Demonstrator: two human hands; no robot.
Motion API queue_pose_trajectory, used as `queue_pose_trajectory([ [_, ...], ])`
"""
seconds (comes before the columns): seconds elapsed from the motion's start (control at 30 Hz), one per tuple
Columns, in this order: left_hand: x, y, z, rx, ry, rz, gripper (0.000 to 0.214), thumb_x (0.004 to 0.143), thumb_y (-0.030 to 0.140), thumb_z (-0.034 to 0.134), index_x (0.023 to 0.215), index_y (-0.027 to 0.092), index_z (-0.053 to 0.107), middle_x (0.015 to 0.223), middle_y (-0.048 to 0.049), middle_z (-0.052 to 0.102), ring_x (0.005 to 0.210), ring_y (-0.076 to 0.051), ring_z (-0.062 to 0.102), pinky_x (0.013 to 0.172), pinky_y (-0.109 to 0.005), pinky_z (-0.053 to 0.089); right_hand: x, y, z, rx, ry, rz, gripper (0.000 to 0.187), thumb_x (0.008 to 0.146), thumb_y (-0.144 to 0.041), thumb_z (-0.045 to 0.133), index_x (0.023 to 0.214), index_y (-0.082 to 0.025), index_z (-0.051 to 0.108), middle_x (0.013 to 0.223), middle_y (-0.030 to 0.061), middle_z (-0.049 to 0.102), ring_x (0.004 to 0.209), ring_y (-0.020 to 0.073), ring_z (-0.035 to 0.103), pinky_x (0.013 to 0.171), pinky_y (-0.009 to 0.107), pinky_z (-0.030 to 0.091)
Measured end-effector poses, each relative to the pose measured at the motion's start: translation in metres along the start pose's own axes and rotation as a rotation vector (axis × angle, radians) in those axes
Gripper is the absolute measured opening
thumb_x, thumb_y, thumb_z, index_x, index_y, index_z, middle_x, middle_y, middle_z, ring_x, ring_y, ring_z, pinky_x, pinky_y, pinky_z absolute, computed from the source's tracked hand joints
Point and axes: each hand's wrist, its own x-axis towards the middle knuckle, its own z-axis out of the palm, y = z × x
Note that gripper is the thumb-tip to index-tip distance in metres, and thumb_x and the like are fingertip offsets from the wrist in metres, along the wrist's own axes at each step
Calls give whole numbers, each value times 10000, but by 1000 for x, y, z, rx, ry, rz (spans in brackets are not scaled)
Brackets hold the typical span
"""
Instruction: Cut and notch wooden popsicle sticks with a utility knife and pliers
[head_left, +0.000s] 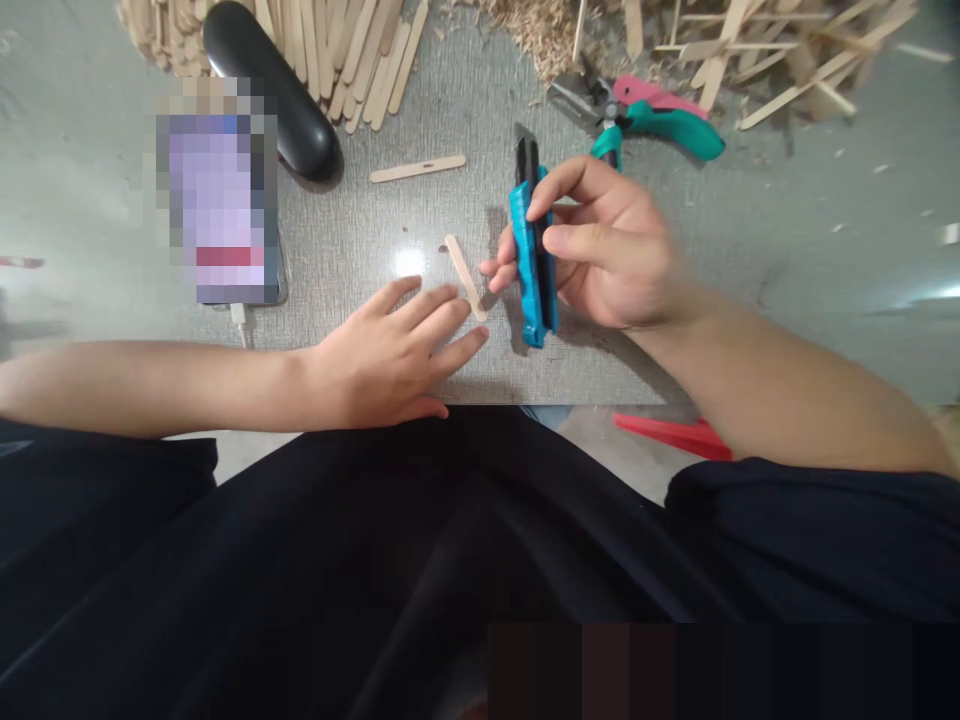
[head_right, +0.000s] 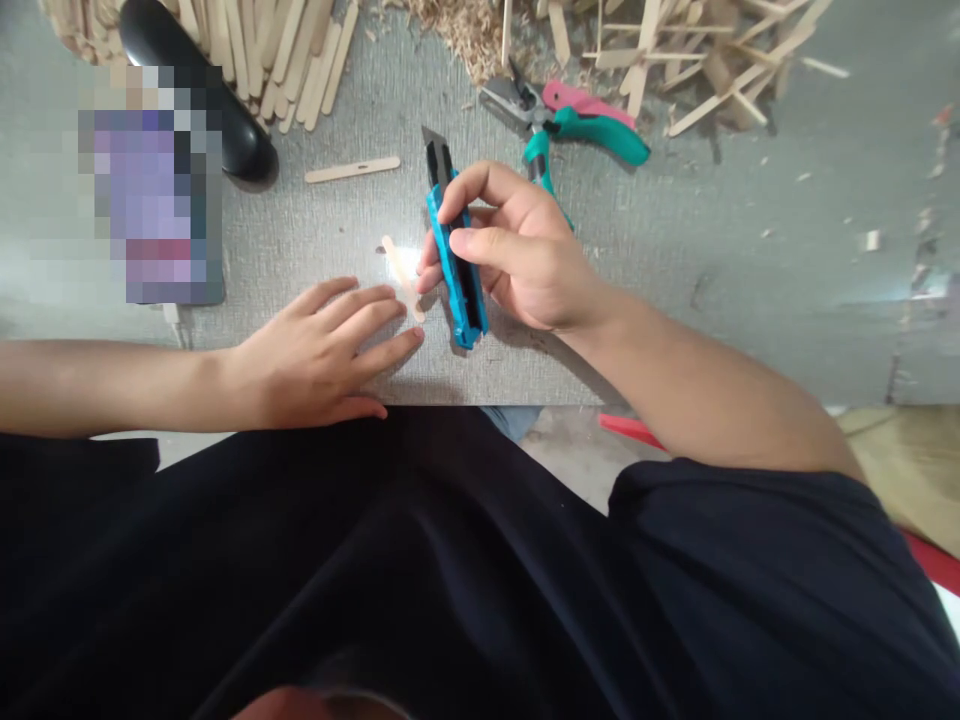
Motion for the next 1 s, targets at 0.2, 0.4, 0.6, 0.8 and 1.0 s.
queue_pose_trajectory([
  [0.2,4,-17,-2,-22,-48,-38,1183,871,666,1059,1859,317,509,2058,-209,255,1882,-624,266,1506,-865,193,-4,-1,-5,-163,50,-32,727,890,-744,1028,1053,-328,455,800,-79,715,514,153,651,500,328,558],
  [0.4,7,-30,-1,-83,-35,-107,1210,904,719,1030,1910,350,467,2061,-203,251,1879,-594,314,1533,-807,222,-15,-2,-8,-76,50,-97,723,966,-485,992,1442,-461,448,831,-140,753,528,192,715,618,385,683],
  [0.6,5,-30,-5,-75,-57,-140,1240,926,800,980,1944,416,386,2061,-185,265,1889,-557,315,1525,-810,244,-31,-10,-19,-387,5,-176,612,1052,-357,873,1606,-519,669,938,-56,824,630,241,762,1302,729,645],
  [0.8,5,-30,-6,-61,-25,-138,1215,928,841,950,1931,411,416,2032,-207,336,1873,-486,401,1511,-739,365,-19,-28,-20,-499,-296,-108,698,1105,-254,794,1711,-533,587,1126,-91,900,786,214,867,1609,743,74],
  [1.0,10,-30,-10,-88,-59,-154,1139,918,775,997,1876,374,529,2017,-220,363,1884,-502,372,1514,-760,364,-10,-26,-15,-532,-363,-70,434,1086,-296,801,1486,-434,703,1067,-110,889,795,202,873,1612,724,49],
])
